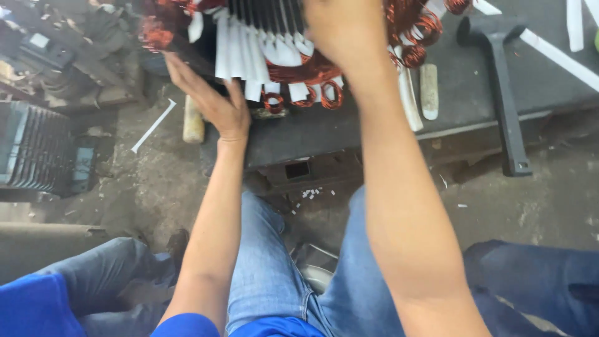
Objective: Inserting insulation strips into the slots of a motor stator between copper windings and using a mallet to seat them.
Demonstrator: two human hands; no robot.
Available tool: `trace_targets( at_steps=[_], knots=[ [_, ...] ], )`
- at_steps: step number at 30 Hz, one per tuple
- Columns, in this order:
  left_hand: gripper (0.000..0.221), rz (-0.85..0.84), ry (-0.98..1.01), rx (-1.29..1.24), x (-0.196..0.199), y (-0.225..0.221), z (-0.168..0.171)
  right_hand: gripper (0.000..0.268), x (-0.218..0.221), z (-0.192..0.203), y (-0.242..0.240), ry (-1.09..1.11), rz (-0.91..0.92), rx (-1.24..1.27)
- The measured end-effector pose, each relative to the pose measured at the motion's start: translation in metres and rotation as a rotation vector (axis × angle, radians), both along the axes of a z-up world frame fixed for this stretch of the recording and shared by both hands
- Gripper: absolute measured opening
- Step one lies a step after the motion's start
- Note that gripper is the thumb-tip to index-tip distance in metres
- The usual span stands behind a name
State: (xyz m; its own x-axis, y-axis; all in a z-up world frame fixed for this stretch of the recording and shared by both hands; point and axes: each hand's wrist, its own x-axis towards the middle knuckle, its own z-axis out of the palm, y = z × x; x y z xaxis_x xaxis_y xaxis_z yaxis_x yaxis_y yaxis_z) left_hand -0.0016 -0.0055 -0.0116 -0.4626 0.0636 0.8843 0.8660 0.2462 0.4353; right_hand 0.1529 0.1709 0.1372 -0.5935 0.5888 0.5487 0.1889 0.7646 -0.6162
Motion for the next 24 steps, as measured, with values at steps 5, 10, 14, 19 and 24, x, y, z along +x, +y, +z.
trace_targets(
  at_steps=[5, 10, 14, 19, 24],
  knots=[
    [0.077, -0.061, -0.015, -0.029, 0.01, -0.003, 0.011, 0.029, 0.068, 0.049, -0.01, -0.034, 0.128, 0.059],
    [0.064, -0.052, 0.0, -0.039, 0.073, -0.069, 0.03, 0.02, 0.091, 0.041, -0.011, -0.294, 0.176, 0.155],
    [0.023, -0.099, -0.004, -0.142, 0.125, -0.126, 0.014, 0.02, 0.103, 0.047, -0.035, -0.495, 0.294, 0.006],
    [0.01, -0.145, -0.014, -0.126, 0.117, -0.106, 0.062, 0.032, 0.084, 0.026, -0.032, -0.442, 0.387, 0.073],
    [0.045, 0.037, 0.016, -0.147, 0.086, -0.049, 0.122, 0.059, 0.042, 0.014, -0.056, -0.235, 0.399, 0.29]
  ],
)
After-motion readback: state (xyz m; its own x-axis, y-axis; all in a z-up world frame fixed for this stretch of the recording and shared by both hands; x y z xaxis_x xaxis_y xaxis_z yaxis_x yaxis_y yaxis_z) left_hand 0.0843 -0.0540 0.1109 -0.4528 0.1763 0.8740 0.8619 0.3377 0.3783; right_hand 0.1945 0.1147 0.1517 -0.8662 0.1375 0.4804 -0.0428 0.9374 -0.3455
